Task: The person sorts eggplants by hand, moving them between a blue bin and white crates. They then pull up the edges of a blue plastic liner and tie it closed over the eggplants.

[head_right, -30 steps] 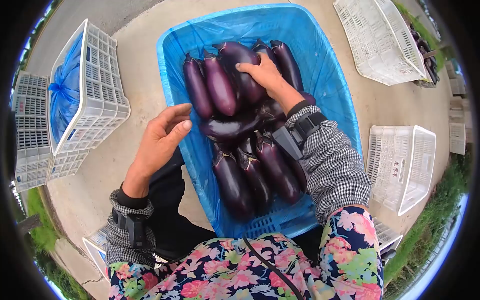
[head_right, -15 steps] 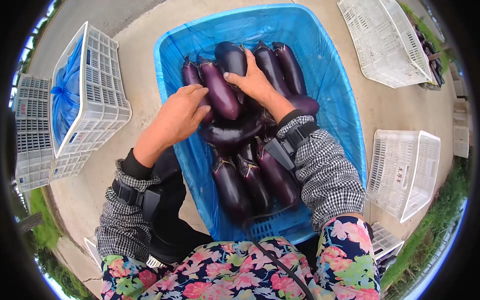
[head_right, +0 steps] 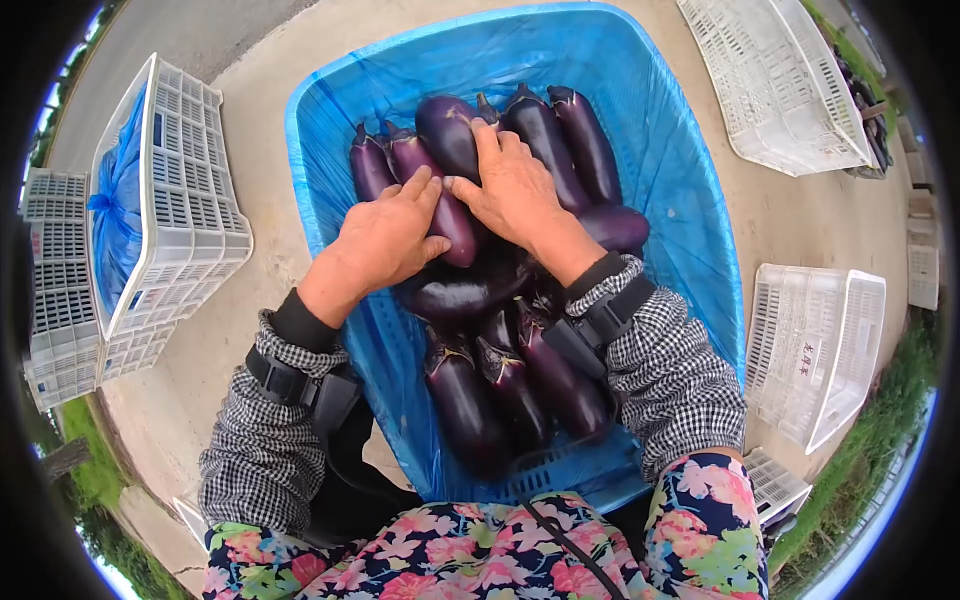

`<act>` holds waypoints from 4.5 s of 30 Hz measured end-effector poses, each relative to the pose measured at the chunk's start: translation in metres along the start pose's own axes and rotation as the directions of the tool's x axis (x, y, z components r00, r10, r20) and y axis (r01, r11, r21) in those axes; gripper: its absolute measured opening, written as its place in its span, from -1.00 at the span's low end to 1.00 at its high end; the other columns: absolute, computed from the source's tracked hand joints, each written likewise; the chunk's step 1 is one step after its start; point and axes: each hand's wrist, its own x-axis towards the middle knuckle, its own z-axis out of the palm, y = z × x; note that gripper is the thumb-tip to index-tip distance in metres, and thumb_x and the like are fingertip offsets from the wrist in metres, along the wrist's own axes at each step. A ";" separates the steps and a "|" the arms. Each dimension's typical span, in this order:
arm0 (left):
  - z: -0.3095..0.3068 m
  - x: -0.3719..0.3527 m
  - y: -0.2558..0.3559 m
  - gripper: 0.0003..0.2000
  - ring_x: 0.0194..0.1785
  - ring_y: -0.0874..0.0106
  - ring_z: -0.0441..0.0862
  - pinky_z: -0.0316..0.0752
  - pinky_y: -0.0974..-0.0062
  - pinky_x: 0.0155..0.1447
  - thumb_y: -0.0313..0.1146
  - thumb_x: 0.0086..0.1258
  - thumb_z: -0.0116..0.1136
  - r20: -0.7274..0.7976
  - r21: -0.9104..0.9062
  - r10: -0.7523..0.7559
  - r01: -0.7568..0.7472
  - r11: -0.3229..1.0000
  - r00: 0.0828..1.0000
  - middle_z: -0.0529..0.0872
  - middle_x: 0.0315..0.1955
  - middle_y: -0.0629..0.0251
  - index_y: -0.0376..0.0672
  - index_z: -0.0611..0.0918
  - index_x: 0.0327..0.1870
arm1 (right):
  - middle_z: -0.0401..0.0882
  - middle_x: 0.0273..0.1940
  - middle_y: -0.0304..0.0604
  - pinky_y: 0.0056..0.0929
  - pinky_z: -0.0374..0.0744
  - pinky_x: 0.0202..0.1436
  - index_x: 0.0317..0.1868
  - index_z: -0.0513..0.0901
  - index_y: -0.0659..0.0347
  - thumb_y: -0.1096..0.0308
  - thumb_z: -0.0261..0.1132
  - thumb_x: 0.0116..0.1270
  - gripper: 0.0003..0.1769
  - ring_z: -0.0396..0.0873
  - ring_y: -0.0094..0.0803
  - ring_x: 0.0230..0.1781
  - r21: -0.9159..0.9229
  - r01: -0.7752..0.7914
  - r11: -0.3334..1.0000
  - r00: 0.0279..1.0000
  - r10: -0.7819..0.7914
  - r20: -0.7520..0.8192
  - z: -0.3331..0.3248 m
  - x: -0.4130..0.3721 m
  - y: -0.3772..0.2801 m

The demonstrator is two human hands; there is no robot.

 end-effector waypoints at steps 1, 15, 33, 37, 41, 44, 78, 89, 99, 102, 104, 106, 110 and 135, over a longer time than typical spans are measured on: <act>-0.001 0.001 0.001 -0.33 0.24 0.03 0.47 0.49 0.21 0.20 -0.15 0.24 0.26 0.003 -0.017 -0.009 0.009 1.000 1.000 0.35 0.33 -0.06 -0.32 0.34 0.32 | 0.41 0.11 0.26 0.01 0.46 0.14 0.43 0.08 0.19 0.00 0.26 0.27 -0.14 0.44 0.13 0.12 -0.029 -0.003 1.000 1.000 0.003 -0.030 -0.002 0.008 -0.001; -0.001 0.012 -0.003 -0.34 0.25 0.07 0.47 0.46 0.21 0.23 -0.15 0.22 0.28 0.023 -0.012 -0.045 0.045 0.999 0.999 0.36 0.33 0.02 -0.29 0.37 0.31 | 0.58 0.06 -0.07 -0.26 0.56 0.10 0.26 0.39 0.32 0.07 0.15 0.36 -0.40 0.61 -0.26 -0.03 0.941 -0.316 -0.118 0.938 0.109 0.329 -0.044 -0.012 0.059; 0.002 0.029 0.078 -0.49 0.10 0.05 0.53 0.47 0.11 0.12 -0.16 0.20 0.29 -0.100 0.088 0.115 -0.107 0.990 0.988 0.55 0.02 0.05 -0.26 0.49 0.11 | 0.46 0.13 0.32 -0.07 0.69 -0.10 0.28 0.31 0.41 -0.06 0.07 0.40 -0.29 0.64 -0.01 -0.06 0.955 -0.114 -0.273 0.988 0.072 0.139 -0.178 -0.204 0.121; 0.036 0.067 0.151 -0.26 0.22 0.03 0.45 0.42 0.12 0.21 -0.09 0.22 0.28 -0.121 -0.132 0.205 -0.221 0.966 0.971 0.49 0.14 0.01 -0.20 0.26 0.38 | 0.55 -0.01 0.26 -0.12 0.71 -0.14 0.27 0.30 0.42 -0.05 0.11 0.38 -0.29 0.67 0.00 -0.16 0.947 -0.116 -0.298 0.947 0.255 0.196 -0.155 -0.214 0.120; 0.063 0.094 0.165 -0.18 0.18 0.04 0.50 0.47 0.21 0.18 -0.22 0.10 0.41 0.024 -0.119 0.104 -0.101 0.988 0.994 0.48 0.13 -0.09 -0.21 0.24 0.39 | 0.56 -0.03 0.26 -0.11 0.71 -0.17 0.23 0.34 0.45 -0.03 0.09 0.38 -0.32 0.67 0.01 -0.19 0.948 -0.083 -0.306 0.940 0.293 0.177 -0.151 -0.219 0.129; 0.065 0.096 0.144 -0.25 0.09 0.09 0.58 0.49 0.32 0.16 -0.25 0.13 0.39 -0.071 -0.589 -0.030 -0.018 0.808 0.997 0.56 0.05 -0.07 -0.35 0.31 0.32 | 0.56 -0.03 0.26 -0.11 0.71 -0.20 0.22 0.35 0.45 0.00 0.09 0.38 -0.34 0.67 0.00 -0.20 0.935 -0.051 -0.352 0.944 0.288 0.160 -0.149 -0.216 0.127; 0.036 0.111 -0.002 -0.66 0.25 0.09 0.40 0.39 0.04 0.21 -0.32 0.31 0.02 -0.472 -0.064 -0.119 0.100 0.993 0.874 0.46 0.17 0.12 0.08 0.58 0.11 | 0.22 0.38 0.06 -0.12 0.32 0.36 0.40 0.28 0.08 0.21 0.38 0.13 -0.19 0.24 -0.02 0.38 -0.130 0.035 0.991 0.993 -0.020 0.117 -0.099 -0.115 0.082; 0.046 0.114 0.001 -0.61 0.27 0.01 0.36 0.30 -0.01 0.27 -0.09 0.31 0.09 -0.554 -0.202 -0.171 0.068 0.977 0.815 0.37 0.23 0.05 0.03 0.50 0.13 | 0.58 0.00 0.02 -0.21 0.50 0.16 0.28 0.44 0.10 0.23 0.45 -0.15 -0.15 0.53 -0.01 0.08 -0.197 0.121 0.973 0.854 -0.001 0.520 -0.115 -0.071 0.087; 0.049 0.117 0.000 -0.61 0.25 0.05 0.38 0.27 0.00 0.28 -0.07 0.31 0.08 -0.541 -0.196 -0.191 0.098 0.976 0.819 0.36 0.24 0.09 0.12 0.52 0.15 | 0.44 0.20 0.00 -0.19 0.43 0.26 0.40 0.27 0.06 0.28 0.48 -0.10 -0.03 0.46 -0.06 0.17 -0.154 0.003 0.988 0.796 0.091 0.598 -0.078 -0.058 0.121; 0.049 0.117 -0.001 -0.63 0.22 0.05 0.41 0.29 0.02 0.26 -0.08 0.31 0.08 -0.560 -0.207 -0.183 0.078 0.975 0.808 0.38 0.22 0.09 0.11 0.54 0.12 | 0.46 0.14 0.00 -0.20 0.44 0.24 0.38 0.31 0.05 0.36 0.49 -0.12 -0.05 0.48 -0.06 0.13 0.076 0.032 0.997 0.662 -0.078 0.746 -0.079 -0.046 0.122; 0.050 0.114 0.003 -0.64 0.19 0.05 0.43 0.31 0.03 0.25 -0.09 0.30 0.09 -0.587 -0.203 -0.193 0.088 0.975 0.786 0.40 0.20 0.08 0.09 0.56 0.10 | 0.44 0.16 -0.02 -0.20 0.41 0.29 0.38 0.34 0.02 0.39 0.50 -0.15 -0.03 0.43 -0.06 0.18 0.048 -0.018 0.999 0.697 -0.022 0.717 -0.070 -0.047 0.111; 0.051 0.109 0.008 -0.63 0.18 0.03 0.44 0.31 0.06 0.25 -0.11 0.28 0.12 -0.638 -0.164 -0.210 0.136 0.977 0.741 0.42 0.17 0.02 0.05 0.56 0.10 | 0.39 0.25 -0.05 -0.20 0.33 0.37 0.39 0.33 0.00 0.39 0.51 -0.14 -0.02 0.32 -0.06 0.30 -0.141 0.186 0.972 0.763 -0.053 0.644 -0.062 -0.047 0.112; 0.051 0.107 0.008 -0.63 0.16 0.00 0.46 0.36 0.10 0.21 -0.16 0.27 0.15 -0.643 -0.162 -0.220 0.150 0.975 0.734 0.43 0.15 -0.03 0.00 0.56 0.09 | 0.17 0.40 0.09 -0.07 0.21 0.44 0.45 0.23 0.00 0.29 0.43 0.05 -0.08 0.16 -0.02 0.42 -0.241 0.244 0.939 0.861 -0.095 0.500 -0.069 -0.076 0.114; 0.040 0.103 0.009 -0.38 0.37 -0.14 0.21 0.26 -0.07 0.31 -0.12 0.39 0.08 -0.370 -0.182 -0.341 0.293 0.939 0.864 0.03 0.42 -0.20 -0.02 0.21 0.43 | 0.54 0.11 0.14 -0.19 0.47 0.18 0.29 0.39 0.27 0.14 0.18 0.31 -0.40 0.51 0.01 0.11 -0.029 -0.278 0.960 0.954 0.273 -0.127 -0.261 -0.300 0.109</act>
